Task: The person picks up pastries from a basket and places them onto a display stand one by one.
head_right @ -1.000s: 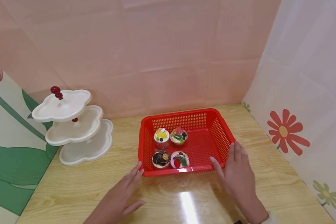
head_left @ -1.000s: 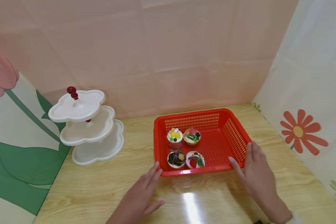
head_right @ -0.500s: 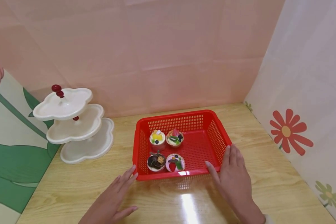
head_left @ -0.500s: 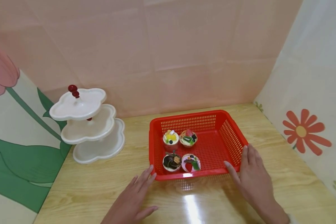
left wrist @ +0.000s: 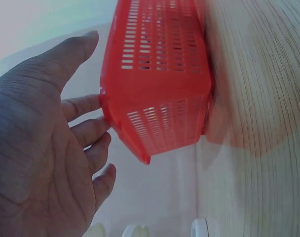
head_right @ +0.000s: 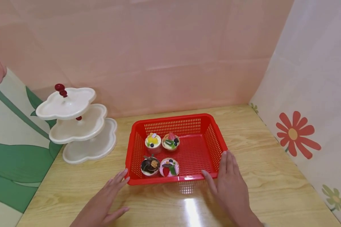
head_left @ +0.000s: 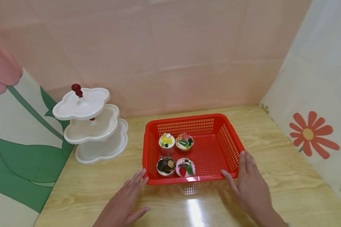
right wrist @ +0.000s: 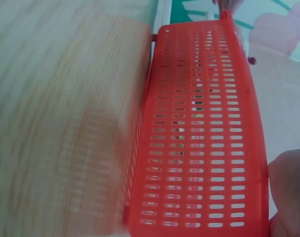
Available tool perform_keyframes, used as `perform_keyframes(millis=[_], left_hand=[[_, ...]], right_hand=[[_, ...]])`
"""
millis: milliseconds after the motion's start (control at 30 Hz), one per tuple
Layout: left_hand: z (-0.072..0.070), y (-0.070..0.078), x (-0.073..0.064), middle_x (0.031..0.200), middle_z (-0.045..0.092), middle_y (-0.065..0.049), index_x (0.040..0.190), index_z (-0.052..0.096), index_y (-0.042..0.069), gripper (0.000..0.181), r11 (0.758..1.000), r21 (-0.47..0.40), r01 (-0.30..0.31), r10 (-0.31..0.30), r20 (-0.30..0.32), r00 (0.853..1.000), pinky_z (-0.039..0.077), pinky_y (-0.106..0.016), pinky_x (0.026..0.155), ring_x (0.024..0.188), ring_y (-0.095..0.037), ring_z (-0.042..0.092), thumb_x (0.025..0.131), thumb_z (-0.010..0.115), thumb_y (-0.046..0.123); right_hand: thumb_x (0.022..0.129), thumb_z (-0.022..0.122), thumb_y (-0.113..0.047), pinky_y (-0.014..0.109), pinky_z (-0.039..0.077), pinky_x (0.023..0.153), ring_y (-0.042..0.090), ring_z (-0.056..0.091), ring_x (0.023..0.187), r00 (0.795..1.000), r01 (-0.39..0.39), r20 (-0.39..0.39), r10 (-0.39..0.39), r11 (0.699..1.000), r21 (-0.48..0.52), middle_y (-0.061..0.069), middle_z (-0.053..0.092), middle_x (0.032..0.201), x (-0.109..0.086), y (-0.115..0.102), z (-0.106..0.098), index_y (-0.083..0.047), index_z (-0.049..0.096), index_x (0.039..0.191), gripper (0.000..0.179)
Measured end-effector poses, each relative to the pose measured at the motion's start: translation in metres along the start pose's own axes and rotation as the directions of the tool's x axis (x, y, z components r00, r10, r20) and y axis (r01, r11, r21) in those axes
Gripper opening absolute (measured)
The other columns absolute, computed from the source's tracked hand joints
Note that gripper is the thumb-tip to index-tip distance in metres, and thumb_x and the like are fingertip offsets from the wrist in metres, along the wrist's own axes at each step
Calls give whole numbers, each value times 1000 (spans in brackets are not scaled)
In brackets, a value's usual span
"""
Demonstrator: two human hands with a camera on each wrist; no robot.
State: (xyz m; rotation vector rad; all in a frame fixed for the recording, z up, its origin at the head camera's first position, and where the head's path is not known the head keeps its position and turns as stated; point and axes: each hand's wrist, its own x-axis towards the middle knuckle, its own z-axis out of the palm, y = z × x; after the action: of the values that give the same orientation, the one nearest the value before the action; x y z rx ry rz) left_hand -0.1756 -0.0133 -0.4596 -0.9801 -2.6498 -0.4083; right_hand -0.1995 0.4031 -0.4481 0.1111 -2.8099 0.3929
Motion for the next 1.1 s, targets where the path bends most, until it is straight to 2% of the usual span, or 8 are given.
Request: perform_keyframes(millis=[267, 467, 567, 667, 767, 900, 1000, 1100], left_hand=[[-2, 0, -5, 166, 26, -7, 156, 38, 10, 86, 1000, 8, 22, -22, 19, 1000, 6, -22, 122, 149, -25, 32, 88, 75, 48], [-3, 1, -7, 167, 26, -5, 155, 40, 11, 86, 999, 33, 34, -35, 20, 999, 5, -21, 122, 150, -23, 31, 87, 76, 49], [-5, 2, -6, 167, 26, -3, 155, 41, 13, 85, 998, 40, 52, -53, 32, 998, 4, -20, 122, 150, -21, 30, 86, 78, 48], [-8, 1, -2, 167, 25, -1, 158, 36, 15, 86, 997, 1, 77, -77, 50, 996, 3, -19, 122, 151, -20, 28, 89, 76, 46], [-13, -5, 8, 167, 27, 1, 160, 31, 20, 81, 992, -62, 112, -110, 32, 993, 11, -22, 122, 151, -20, 29, 94, 71, 43], [-18, -21, 32, 163, 34, 3, 158, 38, 23, 67, 967, -205, 148, -158, -32, 987, 29, -35, 119, 149, -22, 34, 98, 68, 35], [-19, -36, 53, 159, 41, 2, 154, 45, 20, 60, 935, -324, 142, -173, -66, 983, 36, -43, 116, 146, -23, 39, 99, 68, 26], [-19, -50, 75, 155, 47, 1, 151, 49, 17, 57, 913, -388, 129, -174, -84, 981, 38, -47, 114, 142, -23, 44, 98, 70, 21]], right_hand=[[101, 54, -53, 68, 36, 105, 55, 27, 143, 1000, 21, -8, -21, 1000, 17, 36, 17, 160, -5, -2, 0, 11, 13, 156, 95], [100, 55, -54, 69, 38, 104, 53, 28, 144, 1000, 27, -5, -27, 1000, 11, 36, 18, 160, -7, -2, -1, 11, 15, 156, 95], [99, 59, -51, 71, 41, 98, 53, 32, 140, 999, 29, -22, -27, 998, 57, 34, 21, 160, -6, 1, -2, 7, 13, 158, 95], [100, 62, -44, 74, 43, 91, 53, 37, 135, 999, 28, -32, -23, 988, 149, 33, 26, 157, 1, 10, -6, -2, 7, 162, 93], [102, 62, -36, 75, 40, 93, 51, 35, 136, 999, 35, -25, -29, 962, 270, 30, 29, 158, 13, 21, -13, -11, 7, 164, 87], [104, 57, -31, 76, 28, 106, 47, 23, 148, 997, 60, 24, -75, 923, 380, 21, 19, 166, 33, 35, -22, -13, 10, 164, 78], [105, 56, -31, 76, 24, 107, 46, 18, 151, 991, 84, 62, -120, 908, 410, 16, 12, 169, 47, 42, -23, -11, 12, 163, 76], [104, 58, -33, 77, 27, 104, 46, 18, 150, 984, 100, 96, -153, 905, 414, 14, 10, 169, 58, 47, -22, -10, 14, 163, 77]])
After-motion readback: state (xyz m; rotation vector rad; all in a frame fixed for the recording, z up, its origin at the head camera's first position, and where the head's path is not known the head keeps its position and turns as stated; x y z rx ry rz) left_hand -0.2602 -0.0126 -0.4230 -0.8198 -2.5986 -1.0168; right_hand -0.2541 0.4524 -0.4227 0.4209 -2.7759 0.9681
